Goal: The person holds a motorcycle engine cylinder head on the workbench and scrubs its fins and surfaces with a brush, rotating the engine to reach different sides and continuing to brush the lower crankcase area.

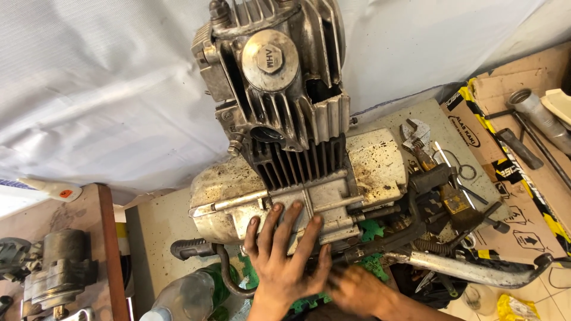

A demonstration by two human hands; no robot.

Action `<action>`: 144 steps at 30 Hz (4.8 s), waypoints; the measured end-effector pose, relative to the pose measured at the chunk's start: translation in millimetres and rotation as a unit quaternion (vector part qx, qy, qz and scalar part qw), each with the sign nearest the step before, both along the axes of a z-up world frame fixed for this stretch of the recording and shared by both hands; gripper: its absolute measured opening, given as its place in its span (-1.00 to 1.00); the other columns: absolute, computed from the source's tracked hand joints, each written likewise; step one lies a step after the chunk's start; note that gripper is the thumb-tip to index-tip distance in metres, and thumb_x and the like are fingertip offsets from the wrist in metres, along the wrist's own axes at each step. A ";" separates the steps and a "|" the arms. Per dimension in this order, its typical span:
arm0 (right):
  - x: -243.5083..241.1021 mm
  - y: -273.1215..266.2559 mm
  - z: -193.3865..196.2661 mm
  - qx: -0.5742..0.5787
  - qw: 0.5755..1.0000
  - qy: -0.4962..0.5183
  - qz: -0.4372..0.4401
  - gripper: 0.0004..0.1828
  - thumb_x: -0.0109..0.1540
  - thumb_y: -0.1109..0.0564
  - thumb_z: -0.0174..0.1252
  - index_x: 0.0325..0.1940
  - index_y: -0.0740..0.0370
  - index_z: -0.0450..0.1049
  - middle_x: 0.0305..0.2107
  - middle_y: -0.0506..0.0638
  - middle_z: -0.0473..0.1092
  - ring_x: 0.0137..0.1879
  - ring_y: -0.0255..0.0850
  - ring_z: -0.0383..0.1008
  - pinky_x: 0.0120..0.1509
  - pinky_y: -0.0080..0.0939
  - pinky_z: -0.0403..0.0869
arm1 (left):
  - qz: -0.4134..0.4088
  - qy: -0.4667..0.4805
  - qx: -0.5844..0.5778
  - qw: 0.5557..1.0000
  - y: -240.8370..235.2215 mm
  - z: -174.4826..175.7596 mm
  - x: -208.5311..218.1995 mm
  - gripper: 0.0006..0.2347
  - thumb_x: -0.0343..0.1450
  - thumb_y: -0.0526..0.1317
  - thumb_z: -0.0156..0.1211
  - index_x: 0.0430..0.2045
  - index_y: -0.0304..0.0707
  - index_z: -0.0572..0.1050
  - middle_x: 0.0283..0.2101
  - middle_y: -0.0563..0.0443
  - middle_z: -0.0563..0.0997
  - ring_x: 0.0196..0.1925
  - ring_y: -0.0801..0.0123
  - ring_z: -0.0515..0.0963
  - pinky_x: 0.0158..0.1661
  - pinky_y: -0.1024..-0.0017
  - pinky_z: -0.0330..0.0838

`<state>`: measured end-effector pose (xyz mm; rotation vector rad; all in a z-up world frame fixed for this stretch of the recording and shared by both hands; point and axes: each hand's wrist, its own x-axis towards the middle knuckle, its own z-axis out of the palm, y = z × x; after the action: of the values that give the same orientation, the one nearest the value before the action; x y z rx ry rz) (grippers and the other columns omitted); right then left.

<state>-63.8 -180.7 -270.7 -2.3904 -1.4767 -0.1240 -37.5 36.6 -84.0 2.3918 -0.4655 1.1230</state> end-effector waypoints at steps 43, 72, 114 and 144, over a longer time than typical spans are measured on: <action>205.7 66.0 275.8 0.572 0.768 0.258 -0.130 -0.11 0.45 -0.51 -0.23 0.63 0.15 0.16 0.64 0.11 0.02 0.80 -0.01 -0.16 0.88 0.19 -0.13 | -0.204 0.142 -0.486 0.838 21.7 129.2 116.6 -0.13 0.34 0.32 0.14 0.38 -0.31 -0.01 0.41 -0.51 0.23 0.53 -0.31 0.20 0.47 -0.24 0.00; 182.5 43.0 263.9 0.522 0.839 -0.036 -0.149 -0.47 0.64 -0.12 -0.03 0.49 0.35 0.18 0.35 0.18 0.22 0.47 -0.03 0.26 0.60 -0.08 0.29 | -0.281 0.114 -0.503 0.810 15.3 129.3 80.3 -0.30 0.59 0.04 0.23 0.49 -0.25 -0.06 0.34 -0.21 0.30 0.29 0.16 0.30 0.30 0.28 0.23; 195.6 48.6 272.2 0.640 0.735 0.224 0.009 -0.64 0.63 -0.06 -0.06 0.48 0.00 0.37 0.27 0.09 0.34 0.32 -0.15 0.56 0.36 -0.10 0.65 | -0.232 0.111 -0.462 0.849 13.7 130.2 98.7 -0.22 0.53 0.11 0.22 0.54 -0.25 -0.08 0.47 -0.31 0.20 0.56 -0.07 0.17 0.53 0.01 0.00; 217.6 -6.4 203.6 0.662 0.703 0.260 0.018 -0.62 0.60 -0.09 -0.05 0.43 0.09 0.39 0.24 0.12 0.34 0.27 -0.14 0.44 0.35 -0.13 0.51 | -0.211 0.120 -0.491 0.837 6.3 134.1 56.2 -0.22 0.56 0.04 0.26 0.55 -0.24 -0.12 0.61 -0.11 -0.03 0.61 0.22 -0.05 0.61 0.35 -0.24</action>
<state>153.8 -187.1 -67.1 -1.0335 -0.6593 -0.3271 18.7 42.9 50.1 1.3870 -0.2144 0.5996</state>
